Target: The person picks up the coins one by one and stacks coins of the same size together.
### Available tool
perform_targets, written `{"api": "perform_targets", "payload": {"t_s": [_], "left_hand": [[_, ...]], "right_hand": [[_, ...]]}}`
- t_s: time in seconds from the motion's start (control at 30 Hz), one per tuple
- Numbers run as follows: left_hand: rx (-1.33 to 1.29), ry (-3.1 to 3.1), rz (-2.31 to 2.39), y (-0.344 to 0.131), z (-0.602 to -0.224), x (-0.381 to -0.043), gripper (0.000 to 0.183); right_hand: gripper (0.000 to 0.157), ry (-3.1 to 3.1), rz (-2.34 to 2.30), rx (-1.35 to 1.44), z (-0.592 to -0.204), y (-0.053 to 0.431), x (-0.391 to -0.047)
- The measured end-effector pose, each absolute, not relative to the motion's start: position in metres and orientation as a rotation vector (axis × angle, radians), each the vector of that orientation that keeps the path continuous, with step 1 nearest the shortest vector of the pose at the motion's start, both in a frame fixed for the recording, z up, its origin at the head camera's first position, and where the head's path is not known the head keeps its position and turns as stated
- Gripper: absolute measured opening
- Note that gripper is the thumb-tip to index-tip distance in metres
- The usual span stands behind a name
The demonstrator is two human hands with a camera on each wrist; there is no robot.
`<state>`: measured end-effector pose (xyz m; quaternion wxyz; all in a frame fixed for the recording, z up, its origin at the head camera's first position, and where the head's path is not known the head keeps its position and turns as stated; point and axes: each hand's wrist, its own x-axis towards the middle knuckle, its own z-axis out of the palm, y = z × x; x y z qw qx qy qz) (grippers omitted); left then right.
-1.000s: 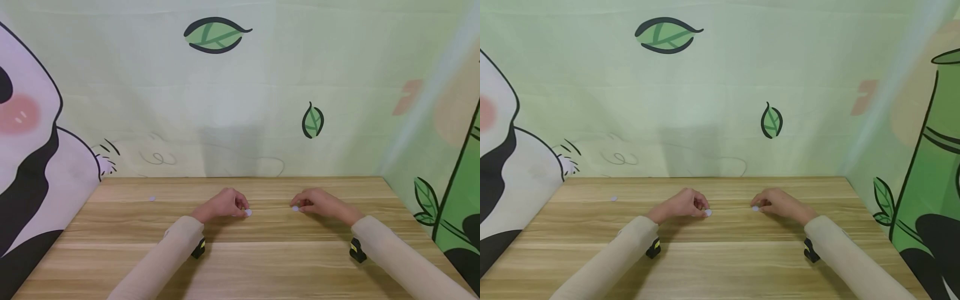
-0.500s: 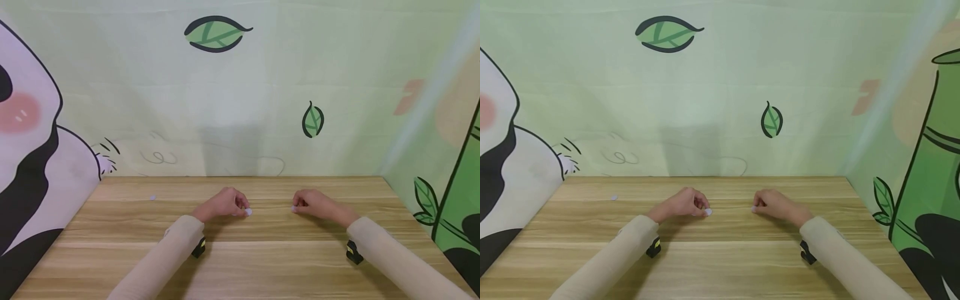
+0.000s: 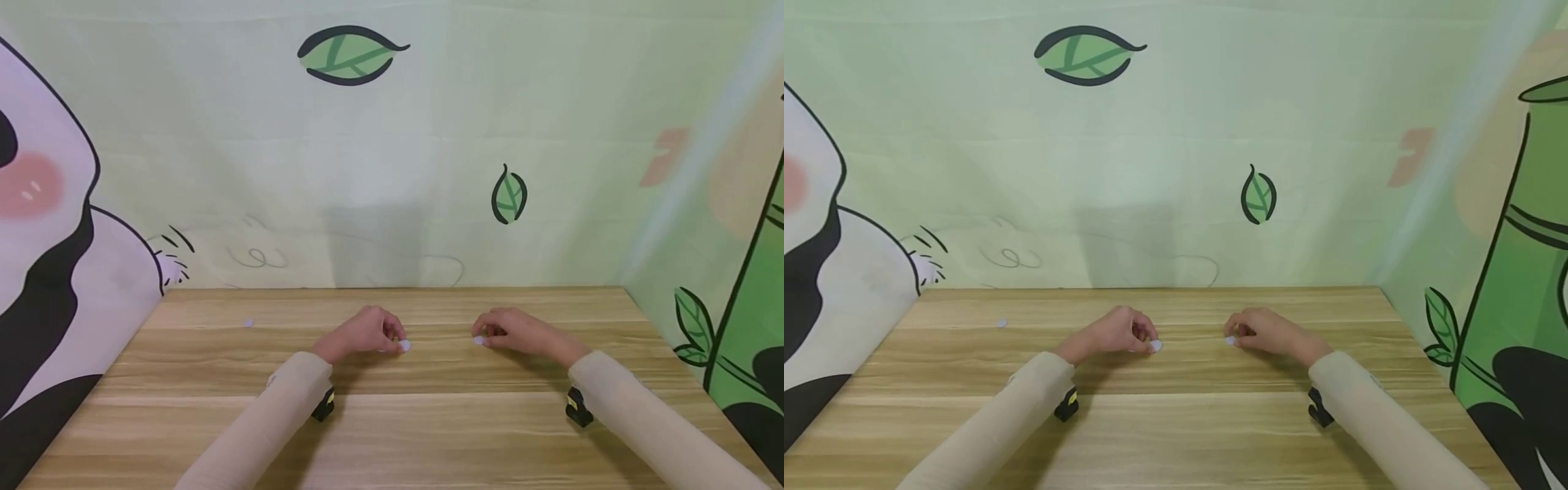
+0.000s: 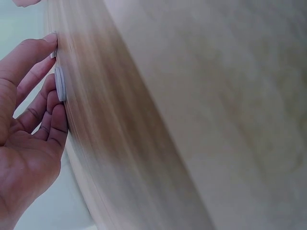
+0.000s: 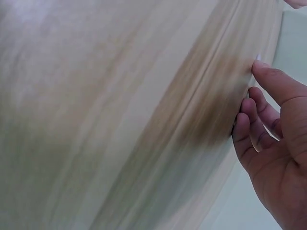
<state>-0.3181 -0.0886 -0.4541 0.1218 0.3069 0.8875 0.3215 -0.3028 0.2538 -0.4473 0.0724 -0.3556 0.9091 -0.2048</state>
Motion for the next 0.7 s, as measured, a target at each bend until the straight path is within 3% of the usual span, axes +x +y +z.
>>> {"api": "perform_targets", "payload": {"t_s": [0.4, 0.7], "left_hand": [[0.916, 2.578, 0.963, -0.0885, -0.4519, -0.3171, 0.012], [0.899, 2.575, 0.961, -0.0891, -0.4526, -0.3175, 0.012]], "right_hand": [[0.004, 2.736, -0.709, -1.01, -0.4465, 0.2509, -0.2988], [0.007, 2.743, -0.758, -1.003, -0.4513, 0.2514, -0.2988]]}}
